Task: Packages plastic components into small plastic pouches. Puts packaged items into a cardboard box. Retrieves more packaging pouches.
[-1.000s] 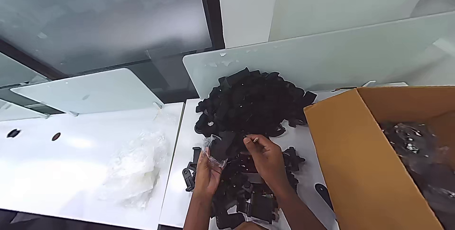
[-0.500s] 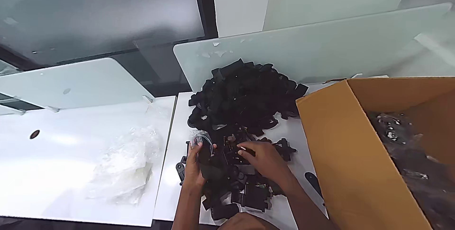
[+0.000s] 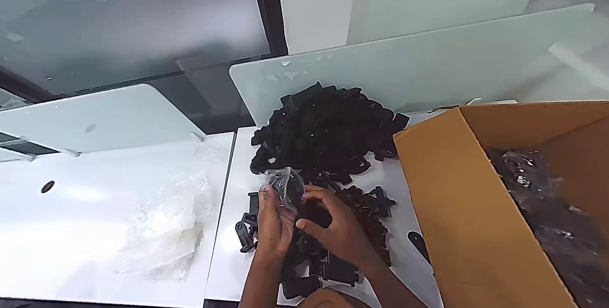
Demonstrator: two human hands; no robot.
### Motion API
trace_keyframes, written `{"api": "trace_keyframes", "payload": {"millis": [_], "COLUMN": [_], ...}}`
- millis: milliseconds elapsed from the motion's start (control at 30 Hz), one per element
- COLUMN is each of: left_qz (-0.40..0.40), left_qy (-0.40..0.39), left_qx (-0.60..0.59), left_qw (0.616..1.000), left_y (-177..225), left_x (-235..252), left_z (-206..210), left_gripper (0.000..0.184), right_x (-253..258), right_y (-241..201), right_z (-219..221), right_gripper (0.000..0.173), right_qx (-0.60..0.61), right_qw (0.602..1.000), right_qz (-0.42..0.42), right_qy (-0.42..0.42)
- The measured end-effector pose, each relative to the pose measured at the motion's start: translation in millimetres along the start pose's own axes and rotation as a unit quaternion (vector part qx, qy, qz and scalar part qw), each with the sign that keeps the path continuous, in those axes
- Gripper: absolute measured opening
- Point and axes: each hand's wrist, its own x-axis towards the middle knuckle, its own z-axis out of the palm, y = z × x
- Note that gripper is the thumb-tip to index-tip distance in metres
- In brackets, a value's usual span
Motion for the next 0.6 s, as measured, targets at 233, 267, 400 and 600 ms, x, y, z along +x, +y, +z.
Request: {"api": "trace_keyframes", "payload": {"millis": [233, 267, 400, 600], "left_qz": [0.010, 0.013, 0.048, 0.057], "left_qy": [-0.014, -0.012, 0.026, 0.044], "left_qx": [0.004, 0.012, 0.083, 0.062], "left_qw": [1.000, 1.000, 0.995, 0.995], "left_y": [6.8, 9.3, 17.4, 16.7], "left_x": [-12.5, -12.4, -8.5, -5.0], "left_z": [1.7, -0.3, -5.4, -3.9], "left_gripper": [0.039, 0.039, 0.039, 0.039], "right_x": [12.6, 14.2, 16.4, 19.4], "right_y": [-2.4, -3.2, -2.7, 1.0], "right_z": [-8.8, -12.5, -24.0, -27.5], "right_gripper": [0.063, 0.061, 0.040, 0.028], "right_qx": [-0.091, -0.083, -0.051, 0.071], "right_qw": [0.986, 0.986, 0.992, 0.994], "right_qz": [0.098, 0.100, 0.082, 0.054], "right_qy": [-0.094, -0.108, -0.086, 0.064]}}
